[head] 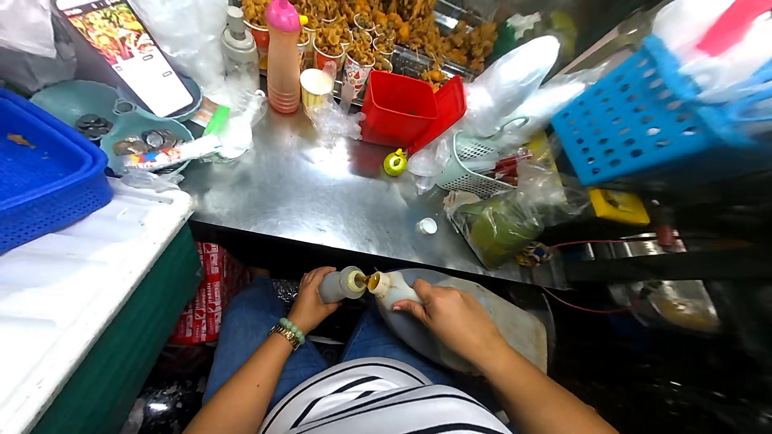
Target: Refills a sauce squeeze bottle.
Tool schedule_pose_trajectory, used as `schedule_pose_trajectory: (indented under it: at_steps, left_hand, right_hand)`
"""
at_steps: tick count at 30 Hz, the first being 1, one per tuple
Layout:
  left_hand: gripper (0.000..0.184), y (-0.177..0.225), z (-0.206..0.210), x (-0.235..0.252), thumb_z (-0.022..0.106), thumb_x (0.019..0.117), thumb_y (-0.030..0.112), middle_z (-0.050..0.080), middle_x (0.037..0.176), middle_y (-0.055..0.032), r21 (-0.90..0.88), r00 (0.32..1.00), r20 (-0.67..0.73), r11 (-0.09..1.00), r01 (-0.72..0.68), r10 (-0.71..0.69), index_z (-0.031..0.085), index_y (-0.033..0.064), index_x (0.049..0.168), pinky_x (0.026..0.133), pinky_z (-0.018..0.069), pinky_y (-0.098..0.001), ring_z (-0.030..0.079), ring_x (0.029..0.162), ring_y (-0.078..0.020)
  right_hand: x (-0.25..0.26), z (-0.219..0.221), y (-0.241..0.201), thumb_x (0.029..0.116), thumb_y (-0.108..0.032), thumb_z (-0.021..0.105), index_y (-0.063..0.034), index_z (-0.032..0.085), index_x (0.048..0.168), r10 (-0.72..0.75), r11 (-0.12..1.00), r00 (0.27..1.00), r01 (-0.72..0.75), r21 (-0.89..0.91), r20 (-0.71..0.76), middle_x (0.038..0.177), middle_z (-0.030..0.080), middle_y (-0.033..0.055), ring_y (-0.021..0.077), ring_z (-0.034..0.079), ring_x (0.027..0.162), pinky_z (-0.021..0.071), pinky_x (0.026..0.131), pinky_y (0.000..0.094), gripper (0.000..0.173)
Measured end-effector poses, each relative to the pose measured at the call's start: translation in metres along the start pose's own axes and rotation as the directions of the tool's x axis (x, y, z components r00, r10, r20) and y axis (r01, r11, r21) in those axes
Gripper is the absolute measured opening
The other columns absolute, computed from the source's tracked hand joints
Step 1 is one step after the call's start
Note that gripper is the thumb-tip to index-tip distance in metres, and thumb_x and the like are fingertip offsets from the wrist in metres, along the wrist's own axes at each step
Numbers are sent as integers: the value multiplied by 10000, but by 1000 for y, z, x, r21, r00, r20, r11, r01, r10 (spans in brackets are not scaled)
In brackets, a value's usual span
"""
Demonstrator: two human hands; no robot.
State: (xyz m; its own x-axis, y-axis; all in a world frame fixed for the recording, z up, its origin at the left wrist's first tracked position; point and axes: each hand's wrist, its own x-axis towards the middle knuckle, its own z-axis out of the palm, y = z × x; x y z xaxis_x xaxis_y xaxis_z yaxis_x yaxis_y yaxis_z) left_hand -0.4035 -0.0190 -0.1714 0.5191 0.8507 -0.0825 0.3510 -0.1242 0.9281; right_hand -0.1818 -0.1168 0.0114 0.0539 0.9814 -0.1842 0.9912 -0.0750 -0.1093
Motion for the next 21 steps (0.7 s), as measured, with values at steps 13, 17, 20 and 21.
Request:
schedule_pose_trajectory:
  at_steps: [13, 17, 20, 21]
  left_hand:
    - [795, 0, -1, -1, 905, 675, 70, 578, 1396, -245, -9, 1000, 1, 1000, 15, -15, 554, -52, 1378, 1180, 359, -474, 518, 1344, -370]
    - [797, -1, 0, -1, 907, 675, 71, 578, 1395, -246, -13, 1000, 1, 1000, 16, -16, 553, -56, 1377, 1180, 359, -470, 517, 1344, -374]
    - [795, -2, 0, -1, 907, 673, 71, 580, 1391, -246, -20, 1000, -1, 1000, 14, -14, 553, -58, 1373, 1176, 365, -466, 524, 1336, -371]
    - [793, -2, 0, -1, 906, 674, 68, 582, 1388, -246, -23, 1000, -2, 1000, 13, -13, 554, -56, 1373, 1175, 368, -461, 525, 1336, -368]
  right_hand:
    - [1, 1, -2, 986, -579, 557, -8, 661, 899, -8, 1000, 1000, 8, -2, 3, 658, 634, 161, 367, 698, 649, 534, 543, 517, 586]
    - [2, 0, -2, 989, -591, 542, -13, 658, 901, -5, 1000, 1000, 5, -8, 11, 659, 633, 158, 365, 698, 650, 533, 545, 514, 596]
    - [2, 1, -3, 988, -592, 543, -14, 658, 901, -1, 1000, 1000, 1, -10, 11, 654, 630, 157, 366, 696, 646, 533, 542, 509, 596]
    - [2, 1, -3, 987, -590, 546, -13, 657, 899, -2, 1000, 1000, 2, -9, 9, 654, 630, 157, 366, 696, 645, 532, 541, 509, 595]
